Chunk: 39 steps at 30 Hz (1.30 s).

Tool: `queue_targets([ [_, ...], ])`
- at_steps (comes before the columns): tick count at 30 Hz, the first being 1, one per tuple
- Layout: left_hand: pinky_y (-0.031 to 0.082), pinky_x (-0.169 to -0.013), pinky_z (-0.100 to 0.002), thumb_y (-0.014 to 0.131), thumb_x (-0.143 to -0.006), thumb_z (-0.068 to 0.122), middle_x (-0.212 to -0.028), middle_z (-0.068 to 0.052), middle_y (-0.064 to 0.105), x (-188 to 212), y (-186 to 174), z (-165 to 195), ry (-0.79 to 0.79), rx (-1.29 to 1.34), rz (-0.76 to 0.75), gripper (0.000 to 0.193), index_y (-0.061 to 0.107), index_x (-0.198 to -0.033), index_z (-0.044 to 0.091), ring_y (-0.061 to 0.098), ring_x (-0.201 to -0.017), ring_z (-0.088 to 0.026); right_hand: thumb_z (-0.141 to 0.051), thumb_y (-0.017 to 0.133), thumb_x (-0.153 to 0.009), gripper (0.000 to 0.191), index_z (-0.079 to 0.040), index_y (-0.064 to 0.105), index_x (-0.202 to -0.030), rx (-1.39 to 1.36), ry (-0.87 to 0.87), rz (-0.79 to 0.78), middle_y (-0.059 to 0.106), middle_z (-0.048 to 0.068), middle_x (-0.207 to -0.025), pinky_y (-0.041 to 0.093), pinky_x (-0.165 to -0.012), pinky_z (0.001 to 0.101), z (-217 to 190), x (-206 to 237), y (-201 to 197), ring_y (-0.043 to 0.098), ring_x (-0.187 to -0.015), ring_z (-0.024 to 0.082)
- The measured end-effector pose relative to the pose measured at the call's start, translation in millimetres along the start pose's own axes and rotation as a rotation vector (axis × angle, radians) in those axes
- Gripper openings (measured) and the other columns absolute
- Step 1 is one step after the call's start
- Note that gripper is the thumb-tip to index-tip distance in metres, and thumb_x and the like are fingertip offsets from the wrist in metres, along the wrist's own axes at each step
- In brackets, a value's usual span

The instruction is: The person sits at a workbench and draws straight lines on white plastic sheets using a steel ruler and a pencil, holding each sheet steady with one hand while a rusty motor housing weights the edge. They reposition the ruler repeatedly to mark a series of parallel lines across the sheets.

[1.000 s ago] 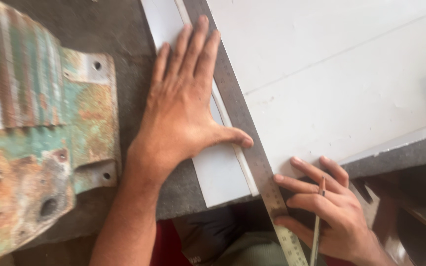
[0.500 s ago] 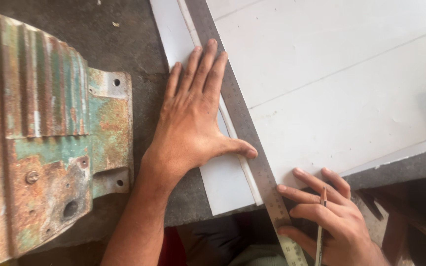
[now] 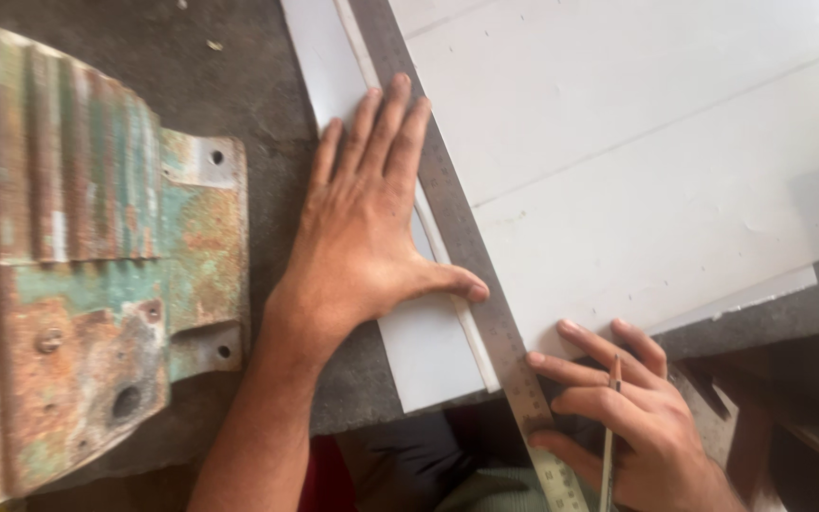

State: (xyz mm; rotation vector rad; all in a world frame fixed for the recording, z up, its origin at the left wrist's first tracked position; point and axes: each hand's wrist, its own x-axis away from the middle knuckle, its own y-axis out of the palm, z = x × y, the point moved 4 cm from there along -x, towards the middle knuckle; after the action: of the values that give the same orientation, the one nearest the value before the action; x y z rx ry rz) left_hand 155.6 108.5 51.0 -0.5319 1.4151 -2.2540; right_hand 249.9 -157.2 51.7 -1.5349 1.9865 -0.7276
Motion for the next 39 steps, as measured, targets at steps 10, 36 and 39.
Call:
queue_targets([
  [10, 0.007, -0.129, -0.052, 0.086, -0.026, 0.088, -0.168, -0.014, 0.012, 4, 4, 0, 0.0, 0.023, 0.01, 0.169, 0.014, -0.158, 0.011, 0.009, -0.155, -0.032, -0.033, 0.091, -0.067, 0.036, -0.021, 0.064, -0.089, -0.004, -0.027, 0.0, 0.072, -0.003, -0.127, 0.027, -0.123, 0.0518, 6, 6, 2, 0.054, -0.139, 0.025],
  [36, 0.0, -0.126, -0.053, 0.09, -0.026, 0.081, -0.168, -0.018, 0.001, -6, -7, 11, -0.121, -0.09, -0.195, 0.175, 0.004, -0.157, 0.003, -0.002, -0.155, -0.033, -0.031, 0.091, -0.067, 0.032, -0.02, 0.065, -0.081, -0.035, -0.024, -0.058, 0.072, -0.002, -0.131, 0.025, -0.119, 0.0539, 5, -2, 0, 0.048, -0.142, 0.026],
  [39, 0.001, -0.126, -0.054, 0.091, -0.026, 0.08, -0.167, -0.019, 0.002, -8, -8, 15, -0.14, -0.093, -0.21, 0.175, 0.006, -0.157, 0.003, -0.001, -0.155, -0.033, -0.031, 0.09, -0.069, 0.031, -0.02, 0.065, -0.082, -0.033, -0.036, -0.036, 0.072, -0.003, -0.13, 0.025, -0.119, 0.0547, 4, -2, 1, 0.049, -0.141, 0.026],
])
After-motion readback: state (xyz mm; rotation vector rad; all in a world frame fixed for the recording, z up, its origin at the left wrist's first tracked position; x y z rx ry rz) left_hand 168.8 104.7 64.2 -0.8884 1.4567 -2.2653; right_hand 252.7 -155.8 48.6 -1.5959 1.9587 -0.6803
